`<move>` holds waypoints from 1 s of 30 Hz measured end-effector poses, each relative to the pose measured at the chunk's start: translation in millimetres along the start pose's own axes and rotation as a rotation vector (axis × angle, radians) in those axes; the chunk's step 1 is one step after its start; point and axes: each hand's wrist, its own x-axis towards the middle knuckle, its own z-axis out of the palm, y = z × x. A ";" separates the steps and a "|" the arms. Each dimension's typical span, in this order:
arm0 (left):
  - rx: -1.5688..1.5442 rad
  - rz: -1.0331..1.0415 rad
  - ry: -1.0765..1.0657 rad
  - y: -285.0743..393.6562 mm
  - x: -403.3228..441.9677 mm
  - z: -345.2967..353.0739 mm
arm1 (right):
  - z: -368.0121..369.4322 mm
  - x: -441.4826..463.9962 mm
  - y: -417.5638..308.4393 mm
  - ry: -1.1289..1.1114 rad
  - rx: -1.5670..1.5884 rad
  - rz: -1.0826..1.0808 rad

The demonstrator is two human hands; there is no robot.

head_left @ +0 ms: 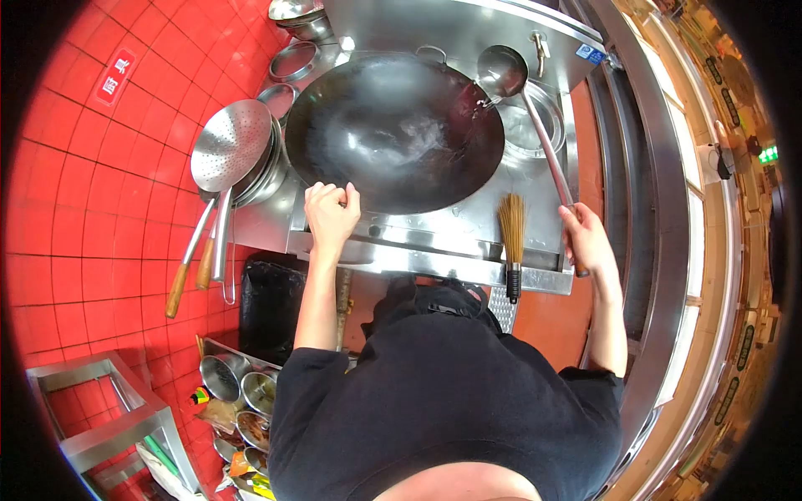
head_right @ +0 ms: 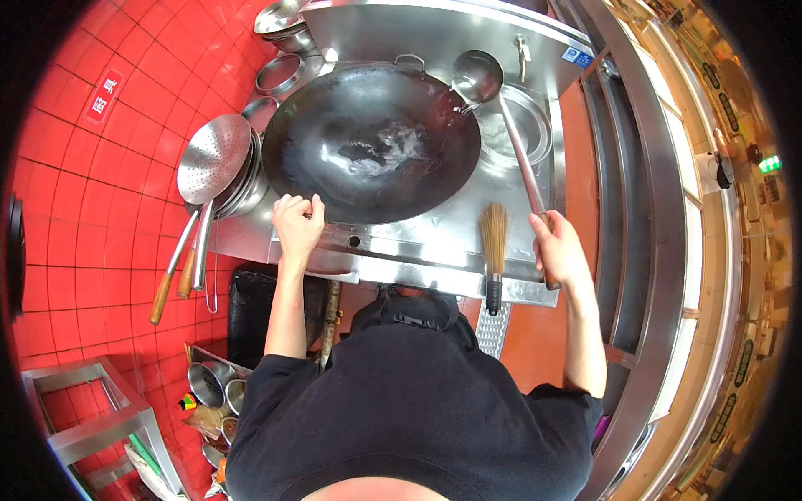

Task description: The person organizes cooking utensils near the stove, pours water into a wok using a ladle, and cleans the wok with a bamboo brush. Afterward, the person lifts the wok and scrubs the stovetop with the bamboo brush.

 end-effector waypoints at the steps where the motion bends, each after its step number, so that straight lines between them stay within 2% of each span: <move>1: 0.010 0.004 -0.005 0.0 -1.3 -0.2 | 2.9 1.1 4.4 0.096 -0.153 -0.045; 3: 0.032 0.021 0.000 -2.0 -0.7 0.5 | 5.0 -0.9 5.3 0.177 -0.180 -0.088; 7: 0.022 0.037 0.032 -0.5 -0.9 -0.7 | -6.3 13.3 17.7 0.117 0.101 -0.002; 13: -0.040 0.044 0.086 5.4 0.5 -3.5 | -16.1 70.8 68.6 0.055 0.135 0.190; 14: 0.000 -0.037 -0.026 8.8 -0.4 -9.5 | -13.3 77.7 73.6 0.046 0.135 0.198; 17: -0.262 -0.044 0.215 49.9 26.8 -55.1 | -8.2 109.3 105.4 0.028 0.157 0.187; 18: -0.482 -0.084 0.139 64.8 40.4 -92.3 | -4.6 116.6 106.0 0.022 0.157 0.184; 20: -0.718 0.075 0.290 108.7 66.0 -160.0 | -5.1 120.8 110.0 0.006 0.133 0.198; 23: -0.797 0.369 0.227 154.2 82.0 -213.2 | -0.5 126.8 105.4 0.003 0.144 0.206; 26: -0.717 0.447 0.083 180.5 85.4 -212.7 | 4.6 127.3 101.5 -0.001 0.143 0.182; 30: -0.682 0.469 0.037 190.8 81.5 -208.2 | 10.7 143.9 109.5 -0.002 0.147 0.168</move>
